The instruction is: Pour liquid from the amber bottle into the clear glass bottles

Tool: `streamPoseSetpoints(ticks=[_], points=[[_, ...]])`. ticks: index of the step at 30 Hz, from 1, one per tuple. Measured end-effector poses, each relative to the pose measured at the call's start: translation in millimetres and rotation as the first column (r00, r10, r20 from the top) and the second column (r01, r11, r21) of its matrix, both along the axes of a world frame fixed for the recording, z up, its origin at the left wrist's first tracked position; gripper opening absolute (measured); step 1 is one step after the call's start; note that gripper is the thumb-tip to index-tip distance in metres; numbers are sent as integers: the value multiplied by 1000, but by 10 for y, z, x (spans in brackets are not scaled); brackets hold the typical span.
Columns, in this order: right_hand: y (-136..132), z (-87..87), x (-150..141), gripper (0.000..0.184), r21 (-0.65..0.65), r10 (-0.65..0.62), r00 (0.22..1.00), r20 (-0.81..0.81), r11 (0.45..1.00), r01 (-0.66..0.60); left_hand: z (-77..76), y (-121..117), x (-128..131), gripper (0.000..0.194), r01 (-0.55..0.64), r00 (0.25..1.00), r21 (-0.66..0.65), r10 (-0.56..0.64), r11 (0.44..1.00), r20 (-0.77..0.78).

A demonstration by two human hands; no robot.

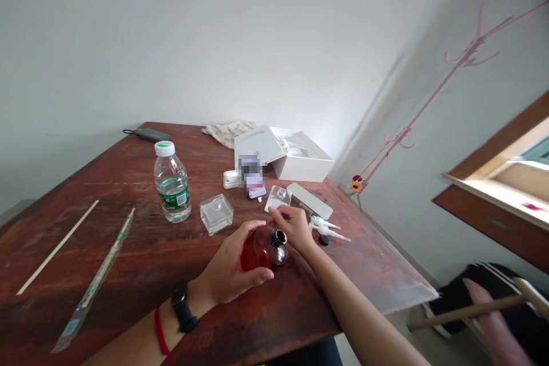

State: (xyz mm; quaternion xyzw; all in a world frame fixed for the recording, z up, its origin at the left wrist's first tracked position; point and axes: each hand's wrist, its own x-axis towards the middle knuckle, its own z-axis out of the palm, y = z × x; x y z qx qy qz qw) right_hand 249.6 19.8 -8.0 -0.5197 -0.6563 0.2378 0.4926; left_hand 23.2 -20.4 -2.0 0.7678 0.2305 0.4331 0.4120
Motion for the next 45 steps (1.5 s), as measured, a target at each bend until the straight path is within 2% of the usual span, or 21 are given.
streamPoseSetpoints(ticks=[4, 6, 12, 16, 20, 25, 32, 39, 45], points=[[42, 79, -175, 27, -53, 166, 984, 58, 985, -163, 6, -7, 8, 83, 27, 1000, 31, -27, 999, 8], [128, 87, -255, 24, -84, 244, 967, 70, 968, -238, 4, -11, 10, 83, 35, 999, 50, -36, 998, 14], [444, 52, -429, 68, -153, 384, 917, 110, 918, -367, -32, -23, -10, 90, 29, 1000, 48, -28, 998, -13], [554, 105, -531, 102, -202, 506, 852, 131, 855, -477, -55, -30, -3, 93, 3, 1000, 49, -1, 999, -30], [636, 133, -639, 115, -245, 592, 798, 115, 795, -555, -41, -43, 10, 95, 3, 999, 27, -2, 1000, -34], [696, 64, -713, 115, -224, 586, 806, 86, 799, -557, -18, -45, 4, 94, 15, 1000, 0, -15, 1000, -17], [717, -18, -784, 115, -265, 553, 832, 53, 811, -522, -40, -28, 18, 94, 2, 1000, 16, -2, 1000, -6], [696, -65, -759, 91, -250, 507, 861, -42, 829, -500, -14, -31, -6, 97, -30, 999, 10, 30, 1000, -38], [571, -4, -531, 82, -202, 454, 886, -92, 863, -464, -12, -32, 2, 100, -15, 1000, 8, 15, 1000, -23]])
